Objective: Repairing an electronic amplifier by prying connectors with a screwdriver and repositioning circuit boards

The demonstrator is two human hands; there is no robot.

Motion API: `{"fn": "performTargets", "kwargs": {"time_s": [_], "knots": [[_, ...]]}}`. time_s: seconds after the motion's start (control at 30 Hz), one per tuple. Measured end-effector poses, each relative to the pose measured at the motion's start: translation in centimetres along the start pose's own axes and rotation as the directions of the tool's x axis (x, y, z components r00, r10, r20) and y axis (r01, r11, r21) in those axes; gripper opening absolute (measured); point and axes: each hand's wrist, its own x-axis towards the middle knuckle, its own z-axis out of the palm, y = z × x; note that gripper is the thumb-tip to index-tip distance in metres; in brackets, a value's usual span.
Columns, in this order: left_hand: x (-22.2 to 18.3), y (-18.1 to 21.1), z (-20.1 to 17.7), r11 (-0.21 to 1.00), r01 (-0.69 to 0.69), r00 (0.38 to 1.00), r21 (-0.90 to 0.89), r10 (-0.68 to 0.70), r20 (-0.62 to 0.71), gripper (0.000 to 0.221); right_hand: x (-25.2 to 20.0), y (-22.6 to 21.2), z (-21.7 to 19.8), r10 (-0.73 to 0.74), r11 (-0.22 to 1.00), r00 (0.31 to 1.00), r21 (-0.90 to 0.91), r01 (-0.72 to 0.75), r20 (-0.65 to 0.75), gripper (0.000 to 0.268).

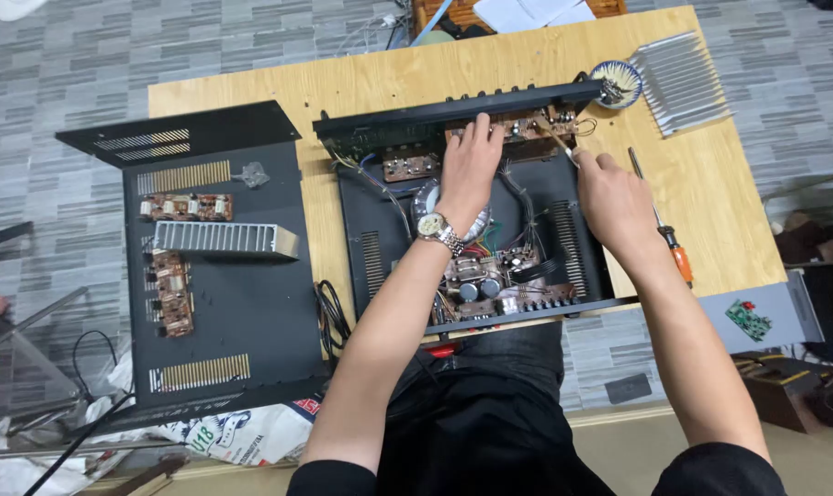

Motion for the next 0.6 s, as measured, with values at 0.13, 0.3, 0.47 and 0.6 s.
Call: {"fn": "performTargets", "kwargs": {"time_s": [0.13,0.3,0.47,0.6], "knots": [[-0.1,0.2,0.7,0.998,-0.017,1.0,0.06,0.018,-0.025,0.036,-0.6,0.3,-0.1,0.001,1.0,1.0,0.025,-0.001,-0.006,0.028],[-0.1,-0.3,0.9,1.0,-0.002,0.996,-0.028,0.004,0.089,0.048,1.9,-1.1,0.1,-0.036,0.999,0.999,0.024,0.037,-0.024,0.033],[-0.1,-0.4,1.6,0.999,-0.013,0.997,-0.03,0.015,0.082,0.051,1.2,-0.2,1.9,-0.015,1.0,0.998,0.025,0.017,-0.06,0.033],[0.0,-0.5,1.7,1.0,-0.014,0.996,-0.001,0.014,0.093,0.053,1.4,0.1,3.5,-0.027,0.999,0.998,0.031,0.029,-0.053,0.039]]}}
